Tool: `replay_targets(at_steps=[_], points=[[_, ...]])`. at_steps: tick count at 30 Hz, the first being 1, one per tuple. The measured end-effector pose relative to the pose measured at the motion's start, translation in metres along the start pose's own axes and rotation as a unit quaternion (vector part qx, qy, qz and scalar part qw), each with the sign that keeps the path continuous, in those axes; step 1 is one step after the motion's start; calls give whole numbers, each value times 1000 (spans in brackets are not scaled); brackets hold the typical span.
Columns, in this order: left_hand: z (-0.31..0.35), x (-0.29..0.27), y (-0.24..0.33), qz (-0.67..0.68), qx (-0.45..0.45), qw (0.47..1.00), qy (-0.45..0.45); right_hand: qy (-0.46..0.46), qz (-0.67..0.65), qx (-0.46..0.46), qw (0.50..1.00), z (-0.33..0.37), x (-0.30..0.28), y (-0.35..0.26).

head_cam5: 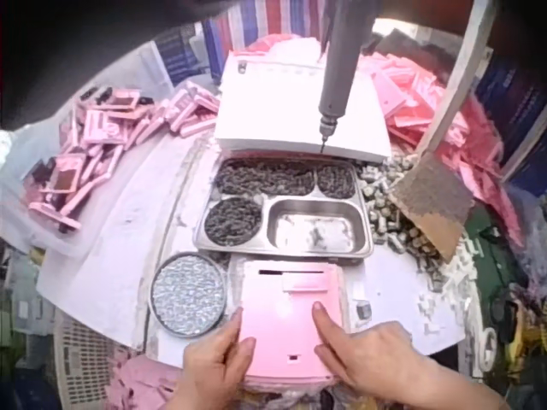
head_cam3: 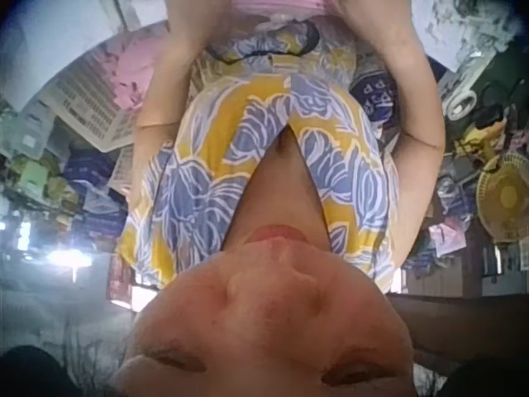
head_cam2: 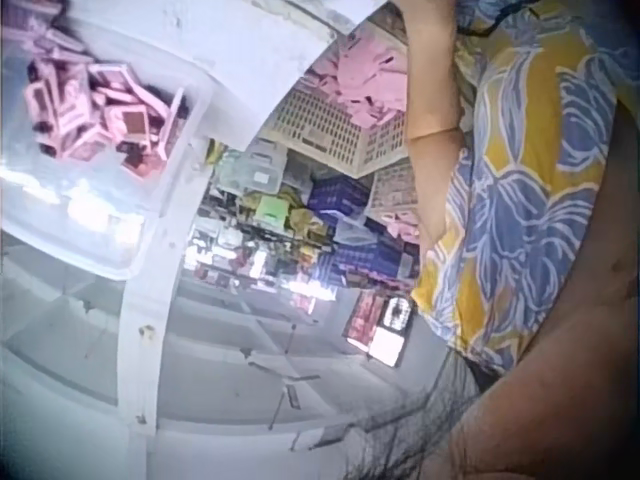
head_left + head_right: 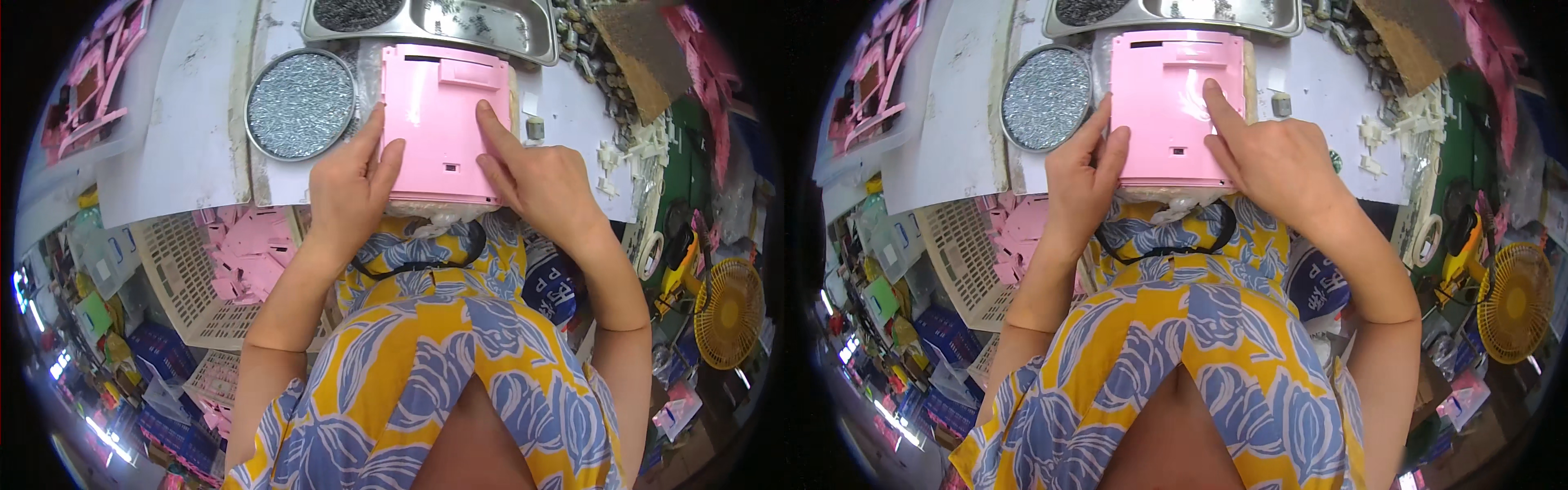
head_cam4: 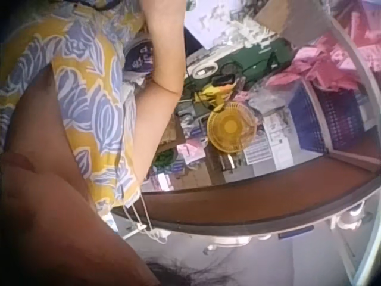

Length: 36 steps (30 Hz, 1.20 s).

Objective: Assembling internal electronic components and housing for a pink toy device using a soldering iron and electric screwdriver.

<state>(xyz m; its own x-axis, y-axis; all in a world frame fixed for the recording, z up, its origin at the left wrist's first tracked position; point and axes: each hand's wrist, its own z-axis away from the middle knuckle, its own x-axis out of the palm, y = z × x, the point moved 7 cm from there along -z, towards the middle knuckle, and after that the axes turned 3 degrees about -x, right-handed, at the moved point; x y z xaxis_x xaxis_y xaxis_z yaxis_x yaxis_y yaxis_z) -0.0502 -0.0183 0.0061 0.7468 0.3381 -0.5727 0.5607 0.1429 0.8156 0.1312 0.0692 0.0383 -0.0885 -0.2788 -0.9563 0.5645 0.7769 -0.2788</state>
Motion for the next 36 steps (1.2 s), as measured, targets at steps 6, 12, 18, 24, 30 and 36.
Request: replay_targets(at_steps=[6,12,18,24,30,36], points=[[17,3,-2,54,-46,996,-48,29,-95,-14,995,5,2,11],[14,-9,-14,115,-42,991,-55,-27,12,5,1000,-3,-14,2],[71,-4,-11,49,-15,998,-45,93,-121,-307,939,-38,-14,-57],[80,9,-18,142,-71,987,-23,83,-165,-393,901,-41,9,-70],[82,15,-19,171,-75,982,-12,52,-246,-338,907,-41,14,-54],[79,16,-19,170,-59,984,-20,55,-176,-393,901,-46,13,-75]])
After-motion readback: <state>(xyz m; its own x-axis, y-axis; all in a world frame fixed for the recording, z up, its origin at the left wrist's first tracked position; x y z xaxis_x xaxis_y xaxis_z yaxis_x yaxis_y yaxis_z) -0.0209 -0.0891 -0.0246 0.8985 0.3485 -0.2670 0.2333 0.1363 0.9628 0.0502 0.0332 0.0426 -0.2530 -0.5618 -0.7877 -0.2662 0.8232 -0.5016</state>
